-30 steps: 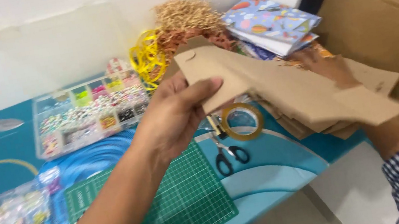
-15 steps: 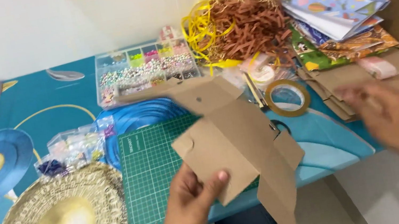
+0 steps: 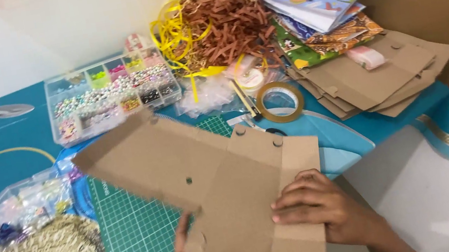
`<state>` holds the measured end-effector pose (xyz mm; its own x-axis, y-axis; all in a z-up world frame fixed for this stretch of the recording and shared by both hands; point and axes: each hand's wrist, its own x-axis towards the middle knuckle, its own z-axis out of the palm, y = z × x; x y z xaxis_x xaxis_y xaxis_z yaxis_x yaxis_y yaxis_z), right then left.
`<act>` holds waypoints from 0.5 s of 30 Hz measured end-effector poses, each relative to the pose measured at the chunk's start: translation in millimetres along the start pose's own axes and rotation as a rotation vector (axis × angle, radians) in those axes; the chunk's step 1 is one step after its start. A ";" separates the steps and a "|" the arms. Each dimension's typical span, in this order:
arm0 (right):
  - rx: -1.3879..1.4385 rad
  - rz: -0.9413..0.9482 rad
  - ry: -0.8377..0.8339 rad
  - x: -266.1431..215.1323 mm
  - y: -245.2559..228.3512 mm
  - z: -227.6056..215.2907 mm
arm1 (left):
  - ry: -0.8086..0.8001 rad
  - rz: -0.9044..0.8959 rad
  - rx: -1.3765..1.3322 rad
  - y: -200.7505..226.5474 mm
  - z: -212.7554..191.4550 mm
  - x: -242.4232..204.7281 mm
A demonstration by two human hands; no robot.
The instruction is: Folding a small piece of blue fabric into a decorative shape and then assembling a cardboard gift box from a flat template.
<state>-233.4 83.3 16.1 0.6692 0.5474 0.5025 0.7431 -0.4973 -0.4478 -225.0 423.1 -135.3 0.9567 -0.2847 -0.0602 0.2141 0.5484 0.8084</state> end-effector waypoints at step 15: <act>-0.628 1.403 0.004 -5.8 259.1 -182.6 | 0.658 -0.138 0.062 45.2 56.4 -6.1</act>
<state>-45.6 -171.6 32.1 0.8058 -0.5907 -0.0420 -0.5881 -0.7899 -0.1737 -232.3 405.2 -65.4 0.8464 0.2006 -0.4933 0.3496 0.4895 0.7989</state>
